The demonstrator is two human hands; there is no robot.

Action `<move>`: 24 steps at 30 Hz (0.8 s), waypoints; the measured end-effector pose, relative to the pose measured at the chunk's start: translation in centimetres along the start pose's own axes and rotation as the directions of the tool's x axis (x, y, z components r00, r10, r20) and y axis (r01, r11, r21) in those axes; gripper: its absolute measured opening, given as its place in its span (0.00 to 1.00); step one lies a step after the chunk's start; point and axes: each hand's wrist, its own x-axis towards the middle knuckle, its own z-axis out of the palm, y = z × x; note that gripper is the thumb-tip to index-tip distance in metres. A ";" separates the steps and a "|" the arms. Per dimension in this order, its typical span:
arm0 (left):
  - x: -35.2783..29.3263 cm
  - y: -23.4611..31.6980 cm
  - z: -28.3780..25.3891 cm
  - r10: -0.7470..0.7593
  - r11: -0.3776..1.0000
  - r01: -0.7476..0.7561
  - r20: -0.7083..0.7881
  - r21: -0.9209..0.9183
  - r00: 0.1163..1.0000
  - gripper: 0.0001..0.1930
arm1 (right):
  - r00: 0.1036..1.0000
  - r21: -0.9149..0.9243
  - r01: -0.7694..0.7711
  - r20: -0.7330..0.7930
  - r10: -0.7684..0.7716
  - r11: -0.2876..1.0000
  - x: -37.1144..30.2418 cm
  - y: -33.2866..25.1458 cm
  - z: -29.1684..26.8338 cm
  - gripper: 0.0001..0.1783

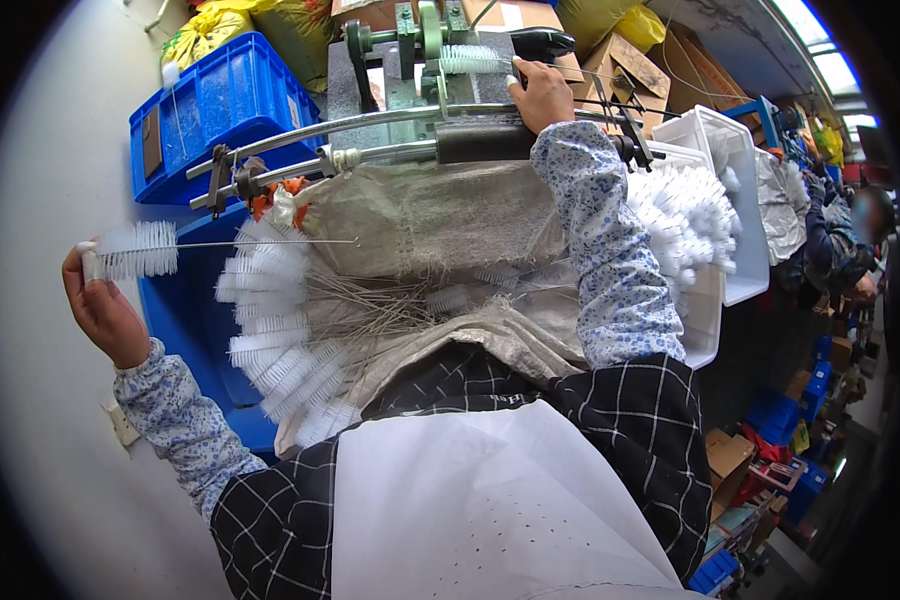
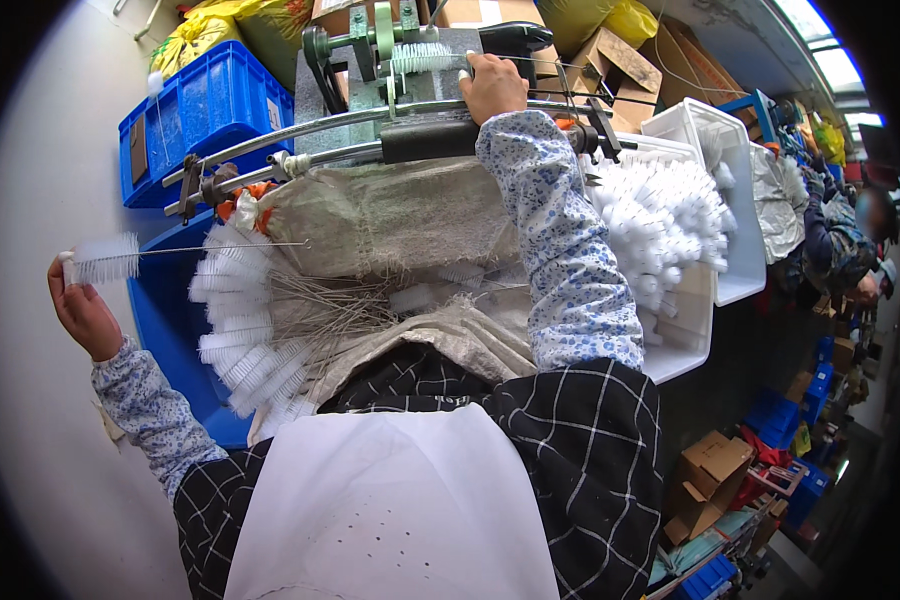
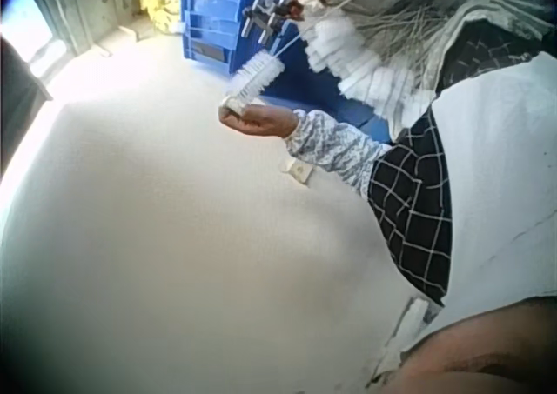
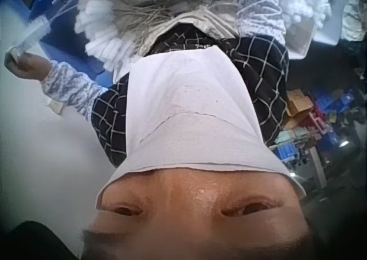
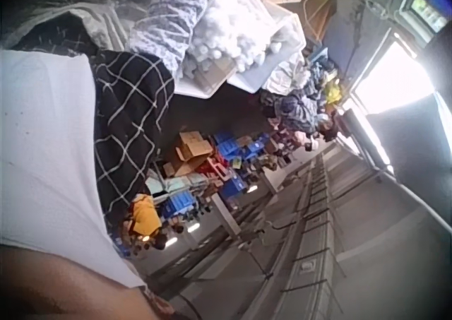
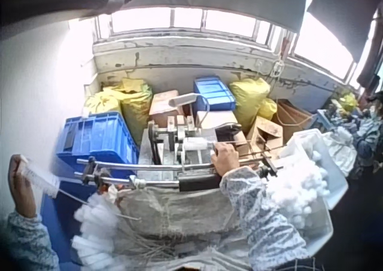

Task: The recorder is using a specialized machine and a hairdryer to assemble and process white-bristled brushes.

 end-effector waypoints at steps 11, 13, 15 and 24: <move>-0.9 0.4 0.2 0.027 0.999 -0.028 -0.014 -0.043 1.000 0.15 | 0.999 -0.003 -0.024 0.038 0.024 1.000 -0.3 -8.4 1.3 0.15; -1.0 0.5 1.1 0.039 0.997 -0.038 0.014 -0.064 0.999 0.15 | 0.999 -0.013 -0.022 0.049 0.023 1.000 -0.4 -9.0 1.3 0.15; -1.1 0.7 1.8 0.049 0.997 -0.046 0.051 -0.061 0.997 0.15 | 0.998 -0.009 -0.003 0.057 0.004 1.000 -0.4 -8.9 1.3 0.16; -1.7 0.6 0.5 -0.003 0.996 0.003 0.002 -0.084 1.000 0.14 | 0.999 0.033 0.015 0.038 -0.016 0.999 0.2 -1.2 0.1 0.18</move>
